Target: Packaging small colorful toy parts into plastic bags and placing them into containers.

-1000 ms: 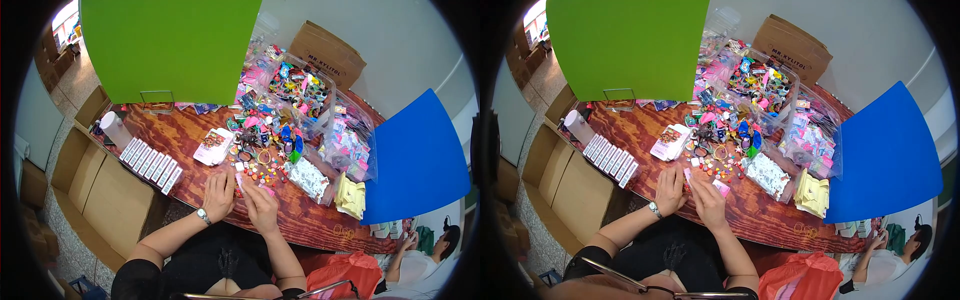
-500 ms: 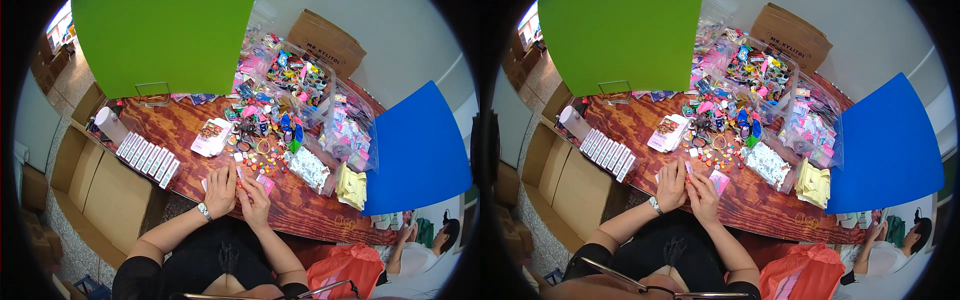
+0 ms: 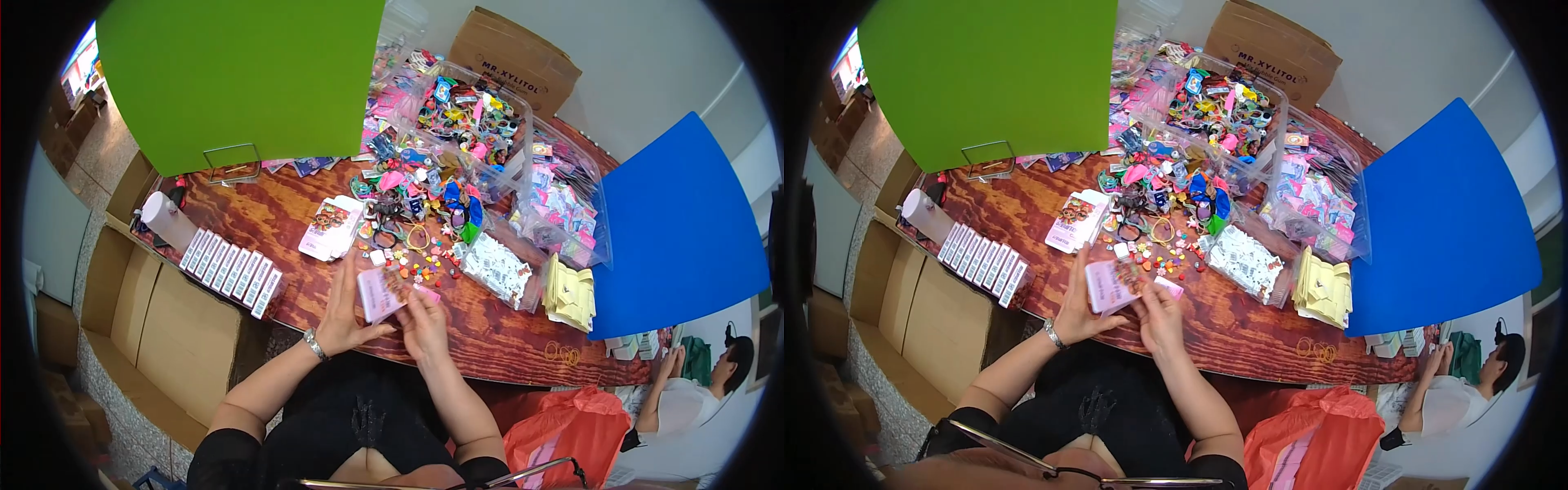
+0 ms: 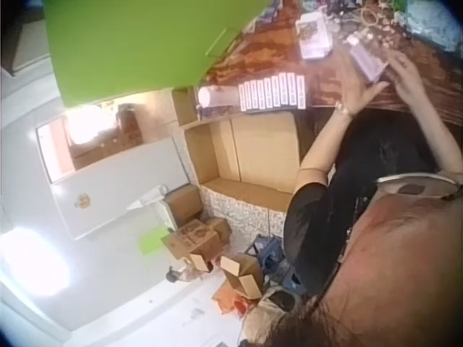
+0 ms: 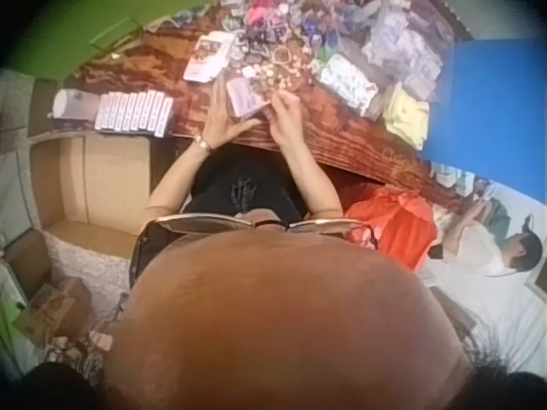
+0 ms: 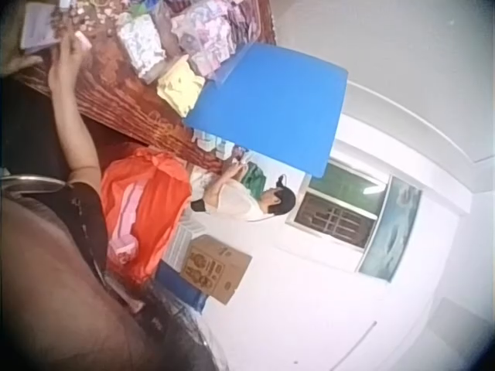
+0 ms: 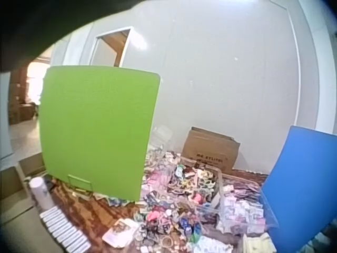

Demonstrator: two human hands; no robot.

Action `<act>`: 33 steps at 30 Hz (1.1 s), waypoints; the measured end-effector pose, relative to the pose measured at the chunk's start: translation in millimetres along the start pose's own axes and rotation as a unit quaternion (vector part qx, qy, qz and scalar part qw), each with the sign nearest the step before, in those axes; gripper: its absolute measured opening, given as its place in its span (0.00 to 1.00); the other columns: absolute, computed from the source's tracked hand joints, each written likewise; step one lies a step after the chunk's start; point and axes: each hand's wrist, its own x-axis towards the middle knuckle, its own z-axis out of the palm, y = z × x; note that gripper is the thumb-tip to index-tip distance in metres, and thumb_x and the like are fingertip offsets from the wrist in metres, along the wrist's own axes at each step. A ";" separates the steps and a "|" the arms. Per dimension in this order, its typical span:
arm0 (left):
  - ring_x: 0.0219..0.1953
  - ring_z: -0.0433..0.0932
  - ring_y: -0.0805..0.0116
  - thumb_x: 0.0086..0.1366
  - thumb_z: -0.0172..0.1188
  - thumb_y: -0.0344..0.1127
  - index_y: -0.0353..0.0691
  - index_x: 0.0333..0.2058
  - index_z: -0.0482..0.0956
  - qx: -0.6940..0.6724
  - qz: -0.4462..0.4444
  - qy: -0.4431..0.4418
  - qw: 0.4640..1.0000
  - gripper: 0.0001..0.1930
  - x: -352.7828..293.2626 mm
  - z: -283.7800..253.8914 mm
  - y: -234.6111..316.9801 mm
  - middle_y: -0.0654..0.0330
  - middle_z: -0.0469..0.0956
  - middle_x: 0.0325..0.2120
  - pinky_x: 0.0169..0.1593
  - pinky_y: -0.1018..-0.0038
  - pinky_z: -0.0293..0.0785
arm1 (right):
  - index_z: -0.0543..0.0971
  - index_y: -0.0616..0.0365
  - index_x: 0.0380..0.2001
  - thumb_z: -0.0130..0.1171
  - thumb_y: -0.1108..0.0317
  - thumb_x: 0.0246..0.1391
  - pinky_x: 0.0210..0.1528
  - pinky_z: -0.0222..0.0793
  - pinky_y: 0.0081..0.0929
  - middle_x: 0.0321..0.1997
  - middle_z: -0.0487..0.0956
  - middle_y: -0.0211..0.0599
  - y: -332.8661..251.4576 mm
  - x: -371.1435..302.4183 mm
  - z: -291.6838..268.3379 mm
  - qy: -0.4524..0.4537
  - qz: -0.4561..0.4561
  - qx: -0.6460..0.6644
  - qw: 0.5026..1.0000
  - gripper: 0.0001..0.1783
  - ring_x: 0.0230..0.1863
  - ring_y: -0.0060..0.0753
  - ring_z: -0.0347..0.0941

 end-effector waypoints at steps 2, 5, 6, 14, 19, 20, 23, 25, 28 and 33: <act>0.72 0.56 0.47 0.48 0.81 0.45 0.29 0.71 0.45 -0.073 -0.033 -0.104 0.991 0.62 -5.9 5.4 -17.2 0.41 0.52 0.70 0.69 0.56 0.58 | 0.79 0.61 0.46 0.55 0.70 0.68 0.52 0.80 0.32 0.51 0.80 0.38 12.6 -3.8 -5.5 -0.045 0.057 0.004 0.997 0.08 0.48 0.30 0.79; 0.64 0.67 0.57 0.46 0.83 0.40 0.31 0.69 0.52 -0.147 -0.073 -0.117 0.980 0.58 -13.6 8.5 -32.6 0.47 0.65 0.62 0.64 0.61 0.66 | 0.80 0.62 0.44 0.57 0.68 0.67 0.48 0.80 0.30 0.48 0.81 0.36 14.1 -2.4 -5.5 -0.065 0.119 -0.004 0.991 0.09 0.45 0.30 0.80; 0.61 0.70 0.57 0.46 0.83 0.39 0.31 0.68 0.55 -0.179 -0.091 -0.124 0.972 0.56 -14.7 8.0 -35.6 0.49 0.69 0.58 0.63 0.62 0.67 | 0.80 0.62 0.44 0.57 0.68 0.67 0.48 0.80 0.30 0.48 0.81 0.36 10.6 3.8 -5.9 -0.065 0.120 -0.005 0.991 0.09 0.45 0.30 0.80; 0.62 0.68 0.56 0.50 0.73 0.31 0.33 0.67 0.56 -0.084 -0.105 -0.097 0.986 0.48 -14.0 0.5 -24.8 0.48 0.65 0.60 0.63 0.64 0.67 | 0.81 0.49 0.48 0.61 0.69 0.58 0.40 0.75 0.39 0.36 0.82 0.42 -44.8 131.8 -21.9 -0.070 -0.376 -0.738 0.556 0.14 0.38 0.44 0.80; 0.62 0.67 0.56 0.51 0.73 0.32 0.35 0.69 0.51 -0.109 -0.159 -0.077 0.978 0.51 -23.9 3.4 -33.9 0.47 0.64 0.60 0.64 0.64 0.66 | 0.81 0.50 0.46 0.60 0.67 0.59 0.42 0.75 0.46 0.38 0.81 0.41 -41.6 147.5 -29.5 -0.072 -0.354 -0.823 0.438 0.11 0.44 0.49 0.78; 0.62 0.67 0.56 0.51 0.73 0.32 0.35 0.69 0.51 -0.106 -0.168 -0.074 0.977 0.51 -27.1 0.2 -35.2 0.47 0.64 0.60 0.64 0.64 0.66 | 0.81 0.50 0.46 0.62 0.64 0.58 0.44 0.74 0.45 0.40 0.80 0.42 -47.0 132.0 -16.6 -0.069 -0.337 -0.804 0.485 0.12 0.44 0.49 0.78; 0.61 0.68 0.54 0.50 0.76 0.34 0.36 0.69 0.50 -0.066 -0.145 -0.068 0.985 0.53 -23.8 -2.5 -32.2 0.47 0.64 0.59 0.63 0.63 0.66 | 0.80 0.52 0.47 0.69 0.56 0.51 0.47 0.74 0.44 0.44 0.78 0.42 -68.4 86.2 -18.2 -0.100 -0.191 -0.822 0.527 0.21 0.46 0.49 0.77; 0.59 0.69 0.53 0.47 0.79 0.39 0.36 0.67 0.55 -0.053 -0.118 -0.069 0.989 0.52 -22.2 1.6 -32.6 0.48 0.66 0.56 0.62 0.62 0.66 | 0.78 0.52 0.48 0.72 0.53 0.48 0.47 0.74 0.45 0.45 0.77 0.43 -74.1 55.0 -24.2 -0.110 -0.171 -0.834 0.514 0.26 0.49 0.50 0.76; 0.59 0.69 0.52 0.45 0.82 0.41 0.37 0.64 0.60 -0.046 -0.115 -0.085 0.989 0.51 -22.8 7.2 -36.6 0.48 0.68 0.54 0.61 0.61 0.67 | 0.75 0.54 0.48 0.75 0.51 0.44 0.47 0.74 0.47 0.48 0.76 0.44 -73.8 42.1 -20.4 -0.097 -0.118 -0.848 0.507 0.32 0.52 0.50 0.75; 0.48 0.77 0.56 0.43 0.81 0.36 0.37 0.51 0.70 -0.053 -0.152 -0.035 0.986 0.38 -22.6 5.1 -35.3 0.53 0.73 0.46 0.52 0.64 0.74 | 0.75 0.55 0.42 0.74 0.56 0.48 0.44 0.74 0.43 0.43 0.80 0.44 -72.0 48.1 -28.4 -0.101 -0.096 -0.854 0.501 0.24 0.46 0.48 0.78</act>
